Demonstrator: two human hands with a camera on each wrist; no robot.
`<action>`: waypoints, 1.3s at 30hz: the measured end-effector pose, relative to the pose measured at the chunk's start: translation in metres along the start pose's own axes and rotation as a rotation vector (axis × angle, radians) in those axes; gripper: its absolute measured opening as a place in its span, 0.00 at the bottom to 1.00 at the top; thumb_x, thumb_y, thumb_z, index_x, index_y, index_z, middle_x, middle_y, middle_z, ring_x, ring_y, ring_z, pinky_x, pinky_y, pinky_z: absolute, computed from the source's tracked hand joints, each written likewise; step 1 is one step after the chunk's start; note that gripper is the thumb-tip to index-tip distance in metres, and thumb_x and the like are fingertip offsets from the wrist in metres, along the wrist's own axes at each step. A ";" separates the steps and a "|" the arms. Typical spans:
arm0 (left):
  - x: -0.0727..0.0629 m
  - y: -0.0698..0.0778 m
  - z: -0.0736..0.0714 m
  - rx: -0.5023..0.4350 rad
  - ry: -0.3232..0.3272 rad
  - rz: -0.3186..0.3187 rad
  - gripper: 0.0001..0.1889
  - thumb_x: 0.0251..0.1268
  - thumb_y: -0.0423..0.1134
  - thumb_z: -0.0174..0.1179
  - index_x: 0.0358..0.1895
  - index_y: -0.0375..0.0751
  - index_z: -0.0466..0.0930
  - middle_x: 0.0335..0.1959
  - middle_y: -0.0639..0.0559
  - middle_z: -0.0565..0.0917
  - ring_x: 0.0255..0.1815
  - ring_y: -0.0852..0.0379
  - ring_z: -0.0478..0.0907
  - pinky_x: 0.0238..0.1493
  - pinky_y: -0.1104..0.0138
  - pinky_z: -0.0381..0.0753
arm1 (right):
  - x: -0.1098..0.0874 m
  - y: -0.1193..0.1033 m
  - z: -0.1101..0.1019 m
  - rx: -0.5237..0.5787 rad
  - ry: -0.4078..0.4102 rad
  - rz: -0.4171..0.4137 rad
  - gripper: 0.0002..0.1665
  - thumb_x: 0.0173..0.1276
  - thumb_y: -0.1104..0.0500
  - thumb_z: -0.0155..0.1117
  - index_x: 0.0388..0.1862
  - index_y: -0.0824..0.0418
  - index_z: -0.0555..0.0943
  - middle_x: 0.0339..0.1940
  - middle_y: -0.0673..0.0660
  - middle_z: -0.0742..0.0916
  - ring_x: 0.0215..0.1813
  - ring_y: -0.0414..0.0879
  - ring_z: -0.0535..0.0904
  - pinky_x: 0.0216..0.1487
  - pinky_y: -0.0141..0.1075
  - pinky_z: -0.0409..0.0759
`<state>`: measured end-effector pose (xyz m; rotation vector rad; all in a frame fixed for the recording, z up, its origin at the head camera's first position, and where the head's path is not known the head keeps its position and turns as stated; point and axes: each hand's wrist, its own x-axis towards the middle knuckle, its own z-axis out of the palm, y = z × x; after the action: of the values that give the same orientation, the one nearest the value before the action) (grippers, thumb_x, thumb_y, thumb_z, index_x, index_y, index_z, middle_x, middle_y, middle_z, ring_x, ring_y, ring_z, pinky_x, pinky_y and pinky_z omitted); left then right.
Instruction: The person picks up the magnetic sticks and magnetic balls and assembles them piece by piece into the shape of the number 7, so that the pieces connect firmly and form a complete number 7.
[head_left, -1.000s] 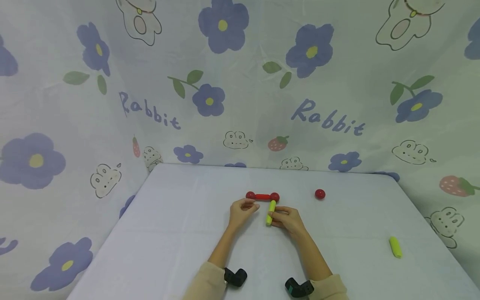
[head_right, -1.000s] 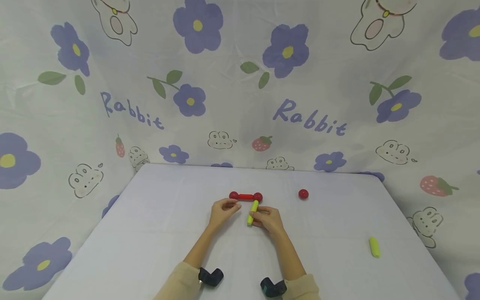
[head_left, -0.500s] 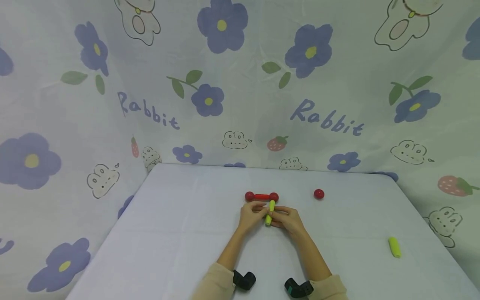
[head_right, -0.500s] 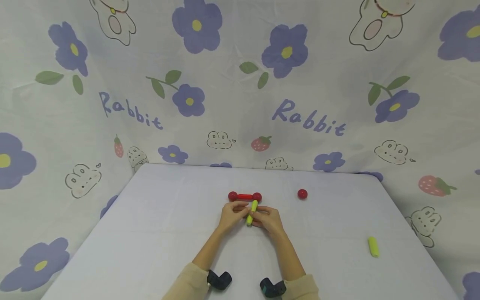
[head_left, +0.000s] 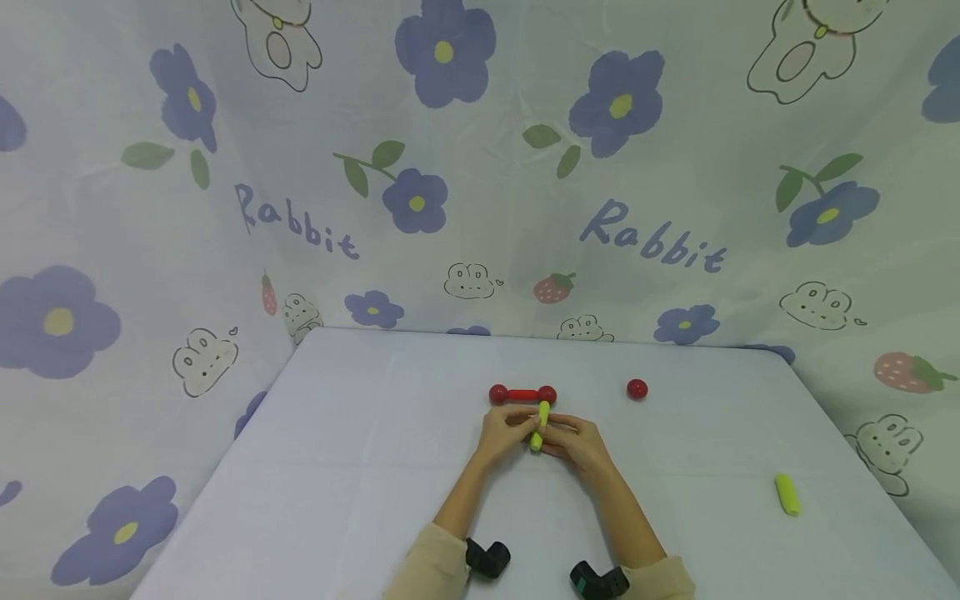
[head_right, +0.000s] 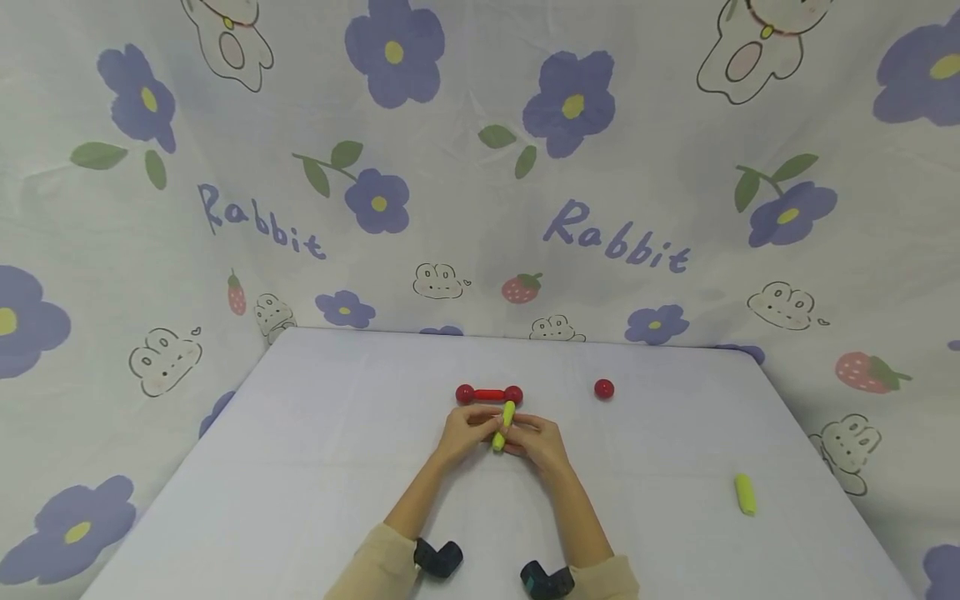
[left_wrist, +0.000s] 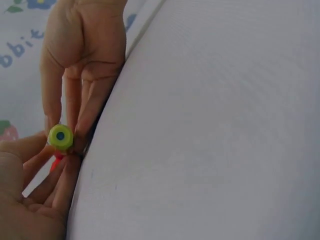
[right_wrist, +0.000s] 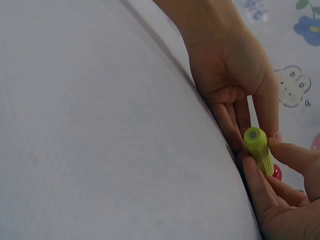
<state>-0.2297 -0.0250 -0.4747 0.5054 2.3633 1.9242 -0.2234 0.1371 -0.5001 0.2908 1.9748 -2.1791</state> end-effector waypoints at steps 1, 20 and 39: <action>0.000 0.000 -0.001 0.000 -0.009 -0.005 0.14 0.61 0.30 0.59 0.47 0.22 0.78 0.44 0.31 0.82 0.46 0.40 0.81 0.44 0.68 0.80 | -0.001 0.000 0.000 0.004 0.000 0.002 0.31 0.59 0.66 0.68 0.59 0.76 0.70 0.48 0.72 0.82 0.42 0.55 0.85 0.43 0.41 0.82; 0.017 -0.040 0.005 -0.032 -0.087 -0.080 0.21 0.54 0.35 0.67 0.52 0.31 0.80 0.45 0.39 0.84 0.44 0.49 0.83 0.39 0.68 0.81 | -0.004 0.004 -0.011 0.093 -0.049 0.015 0.22 0.70 0.68 0.52 0.60 0.79 0.68 0.43 0.64 0.85 0.39 0.48 0.85 0.45 0.38 0.81; 0.003 0.001 0.000 -0.082 -0.100 -0.076 0.21 0.55 0.29 0.65 0.53 0.23 0.76 0.44 0.27 0.81 0.45 0.37 0.81 0.31 0.71 0.80 | -0.004 0.005 -0.013 0.045 -0.139 -0.016 0.27 0.67 0.67 0.57 0.62 0.78 0.66 0.47 0.67 0.84 0.43 0.50 0.84 0.46 0.40 0.81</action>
<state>-0.2320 -0.0236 -0.4735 0.4862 2.2008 1.9068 -0.2176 0.1492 -0.5047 0.1263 1.8629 -2.1918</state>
